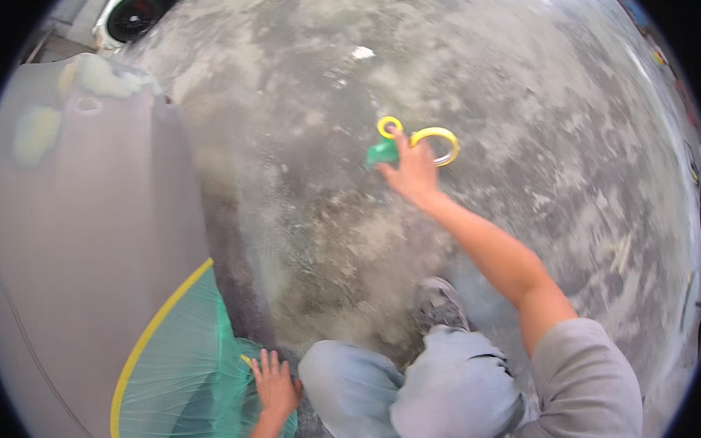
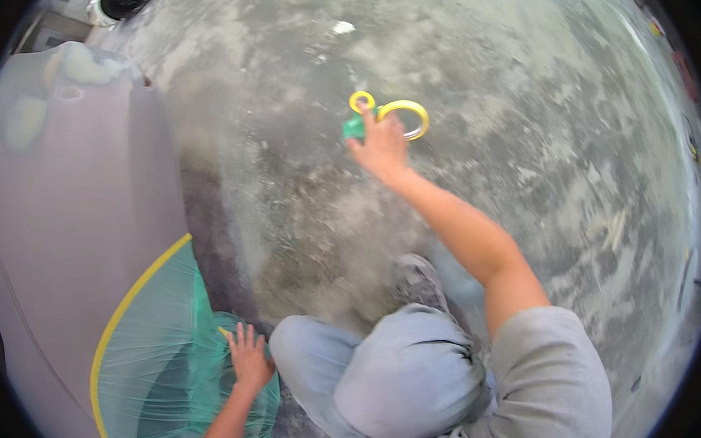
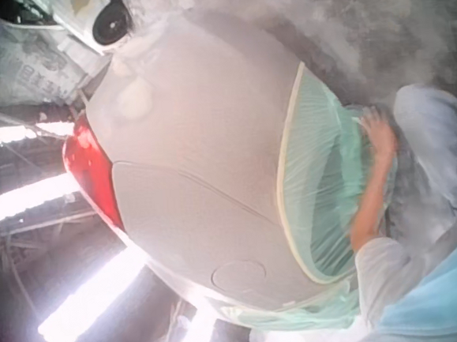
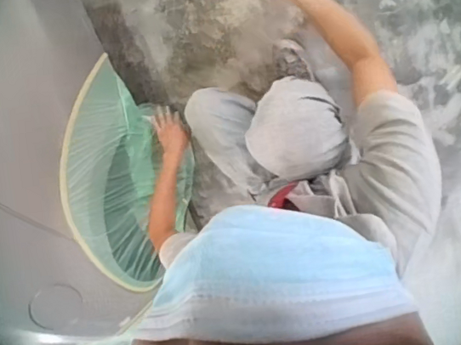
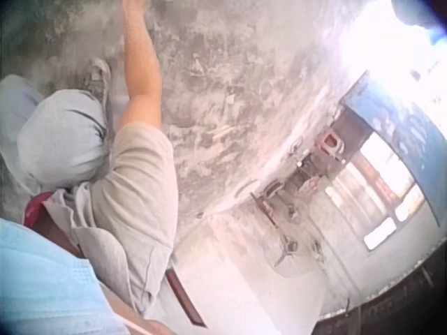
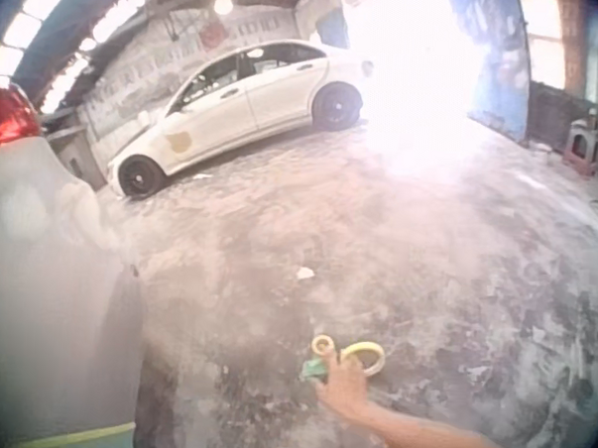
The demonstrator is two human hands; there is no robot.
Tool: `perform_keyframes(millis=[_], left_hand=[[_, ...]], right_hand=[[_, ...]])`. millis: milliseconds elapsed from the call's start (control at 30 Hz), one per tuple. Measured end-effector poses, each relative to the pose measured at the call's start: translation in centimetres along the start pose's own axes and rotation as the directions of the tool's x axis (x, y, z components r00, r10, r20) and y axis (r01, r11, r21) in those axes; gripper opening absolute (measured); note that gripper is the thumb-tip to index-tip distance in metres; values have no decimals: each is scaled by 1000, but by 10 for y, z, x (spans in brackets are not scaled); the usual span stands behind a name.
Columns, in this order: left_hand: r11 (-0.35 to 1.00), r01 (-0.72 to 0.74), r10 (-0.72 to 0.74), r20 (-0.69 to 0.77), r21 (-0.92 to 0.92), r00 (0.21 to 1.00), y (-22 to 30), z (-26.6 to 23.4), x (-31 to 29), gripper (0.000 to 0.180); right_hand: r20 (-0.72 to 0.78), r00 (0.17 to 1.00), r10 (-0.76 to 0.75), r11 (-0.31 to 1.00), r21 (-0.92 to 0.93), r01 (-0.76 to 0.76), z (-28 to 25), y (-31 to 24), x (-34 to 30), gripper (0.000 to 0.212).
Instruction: The person applies green masking film and yellow tape to the lower side panels and wheel arches of a gray sedan. They smooth the film, press the tape along panel gaps, and continue around the rear quarter panel and bumper area.
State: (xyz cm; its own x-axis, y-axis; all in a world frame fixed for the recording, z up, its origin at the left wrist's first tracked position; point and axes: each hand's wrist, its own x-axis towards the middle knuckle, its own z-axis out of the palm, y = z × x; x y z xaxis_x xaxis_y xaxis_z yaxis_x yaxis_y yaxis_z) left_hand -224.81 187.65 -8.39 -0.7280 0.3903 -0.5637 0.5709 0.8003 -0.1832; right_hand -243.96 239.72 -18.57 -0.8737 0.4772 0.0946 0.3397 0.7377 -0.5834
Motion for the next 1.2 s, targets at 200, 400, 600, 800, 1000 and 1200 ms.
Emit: perform_keyframes(millis=[200, 400, 600, 800, 1000, 1200], left_hand=[[946, 147, -180, -91, -288, 979, -22, -58, 54, 54], [854, 125, -212, -118, -505, 970, -28, -202, 97, 45], [467, -26, -384, -229, -884, 895, -9, -380, 198, 40], [240, -244, -472, -333, -939, 816, -22, -529, 298, 43], [302, -377, -422, -478, -875, 771, -73, -623, 388, 34], [-21, -309, -490, -260, -951, 832, -137, -682, 527, 36]], right_hand=[[121, 968, -220, 938, -247, 244, 20, 13, 81, 53], [212, 932, -296, 943, -94, 320, 13, -26, 135, 31], [301, 919, -254, 923, 359, 138, -72, -141, 152, 28], [504, 814, -290, 635, 738, -230, -165, -237, 235, 32], [533, 738, -414, 646, 743, -173, -176, -290, 377, 32], [608, 553, -570, 666, 736, -123, -131, -323, 550, 29]])
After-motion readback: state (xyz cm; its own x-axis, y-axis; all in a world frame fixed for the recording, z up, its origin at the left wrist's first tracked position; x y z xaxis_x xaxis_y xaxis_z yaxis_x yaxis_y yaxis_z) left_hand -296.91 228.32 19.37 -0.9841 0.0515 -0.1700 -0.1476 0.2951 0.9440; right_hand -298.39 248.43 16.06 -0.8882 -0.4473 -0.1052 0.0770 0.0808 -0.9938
